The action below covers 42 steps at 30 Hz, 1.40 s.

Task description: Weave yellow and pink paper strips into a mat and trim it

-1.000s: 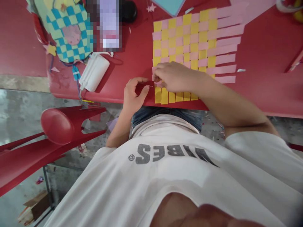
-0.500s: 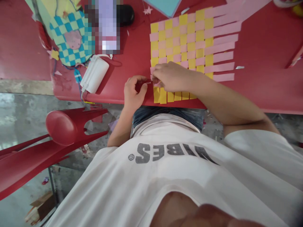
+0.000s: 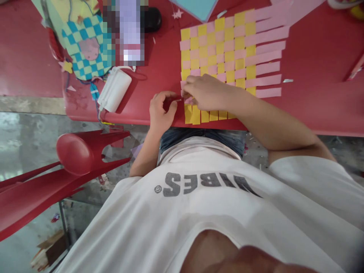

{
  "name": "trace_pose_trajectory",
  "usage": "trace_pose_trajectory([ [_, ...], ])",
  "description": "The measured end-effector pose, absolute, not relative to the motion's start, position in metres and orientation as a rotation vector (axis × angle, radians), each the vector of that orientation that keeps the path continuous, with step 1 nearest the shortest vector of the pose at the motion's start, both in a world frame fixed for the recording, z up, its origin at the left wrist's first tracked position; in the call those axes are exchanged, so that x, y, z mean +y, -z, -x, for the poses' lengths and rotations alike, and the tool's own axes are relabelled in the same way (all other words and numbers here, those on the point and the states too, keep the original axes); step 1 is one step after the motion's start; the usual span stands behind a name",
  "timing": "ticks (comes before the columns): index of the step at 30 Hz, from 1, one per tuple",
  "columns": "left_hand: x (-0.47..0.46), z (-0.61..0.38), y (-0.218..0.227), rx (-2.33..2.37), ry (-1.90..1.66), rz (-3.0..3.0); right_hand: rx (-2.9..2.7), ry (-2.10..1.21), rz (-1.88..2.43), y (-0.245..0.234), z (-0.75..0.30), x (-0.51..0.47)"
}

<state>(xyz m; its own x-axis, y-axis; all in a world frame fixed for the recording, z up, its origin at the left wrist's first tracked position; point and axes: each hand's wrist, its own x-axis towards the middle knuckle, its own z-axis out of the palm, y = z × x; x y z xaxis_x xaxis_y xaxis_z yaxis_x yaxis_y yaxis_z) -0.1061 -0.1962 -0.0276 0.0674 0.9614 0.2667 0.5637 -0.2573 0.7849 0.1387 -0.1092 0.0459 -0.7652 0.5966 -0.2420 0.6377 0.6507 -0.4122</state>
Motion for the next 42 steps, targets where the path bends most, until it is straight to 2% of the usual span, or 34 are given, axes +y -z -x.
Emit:
trace_pose_trajectory([
  [9, -0.198, 0.106, 0.029, 1.558, -1.035, -1.886, 2.825, 0.619, -1.013, -0.051, -0.139, -0.116],
  [25, -0.197, 0.103, 0.026, 1.568, -1.033, -1.901, 2.794, 0.779, -1.203, -0.06, -0.135, -0.13],
  [42, -0.229, 0.096, 0.02, 1.452, -0.743, -2.311, 2.741, 0.81, -1.233, -0.064, -0.138, -0.13],
])
